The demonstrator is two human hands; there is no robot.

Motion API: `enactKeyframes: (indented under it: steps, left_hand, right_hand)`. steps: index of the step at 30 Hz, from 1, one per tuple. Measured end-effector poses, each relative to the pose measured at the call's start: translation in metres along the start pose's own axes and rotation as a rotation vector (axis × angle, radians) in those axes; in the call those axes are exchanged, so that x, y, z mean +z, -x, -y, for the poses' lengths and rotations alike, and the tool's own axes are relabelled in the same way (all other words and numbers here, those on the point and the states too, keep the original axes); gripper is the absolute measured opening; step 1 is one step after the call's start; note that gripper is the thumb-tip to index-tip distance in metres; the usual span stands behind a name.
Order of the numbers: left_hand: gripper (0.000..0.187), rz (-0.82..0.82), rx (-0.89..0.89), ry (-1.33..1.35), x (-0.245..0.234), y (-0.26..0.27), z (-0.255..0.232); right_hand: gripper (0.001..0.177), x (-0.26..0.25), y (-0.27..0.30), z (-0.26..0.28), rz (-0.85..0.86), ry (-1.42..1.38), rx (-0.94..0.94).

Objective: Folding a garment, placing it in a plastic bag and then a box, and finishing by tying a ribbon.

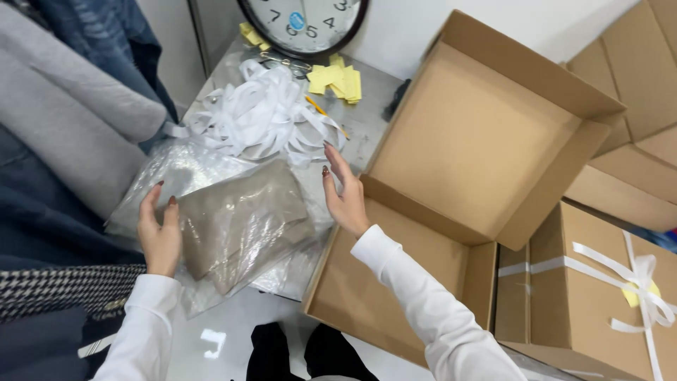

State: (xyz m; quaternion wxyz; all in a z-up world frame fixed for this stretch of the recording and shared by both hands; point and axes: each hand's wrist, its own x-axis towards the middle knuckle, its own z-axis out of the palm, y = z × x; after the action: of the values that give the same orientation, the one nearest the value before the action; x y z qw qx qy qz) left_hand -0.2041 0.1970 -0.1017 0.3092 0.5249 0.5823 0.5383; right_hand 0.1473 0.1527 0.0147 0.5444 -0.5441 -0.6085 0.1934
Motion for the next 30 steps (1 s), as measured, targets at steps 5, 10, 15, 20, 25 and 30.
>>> enactKeyframes:
  steps: [5, 10, 15, 20, 25, 30]
  left_hand:
    - [0.083, 0.216, -0.405, -0.23, -0.042, 0.018, 0.044]
    - [0.091, 0.331, -0.52, -0.215, -0.047, 0.034, 0.062]
    - [0.082, 0.097, -0.348, -0.533, -0.037, 0.033, 0.096]
    - [0.086, 0.094, -0.506, -0.324, -0.032, 0.043, 0.065]
    - [0.092, 0.043, -0.557, -0.257, -0.039, 0.045, 0.035]
    - [0.101, 0.075, -0.65, -0.172, -0.038, 0.042, 0.083]
  right_hand:
    - [0.063, 0.064, 0.006, -0.041, 0.267, 0.174, 0.315]
    - [0.08, 0.097, 0.005, -0.085, 0.415, 0.348, 0.6]
    - [0.104, 0.082, -0.007, -0.061, 0.478, 0.474, 0.789]
    - [0.108, 0.066, -0.013, -0.061, 0.479, 0.558, 0.811]
    - [0.106, 0.064, -0.02, -0.038, 0.516, 0.622, 0.774]
    - [0.095, 0.066, -0.026, -0.063, 0.424, 0.435, 0.828]
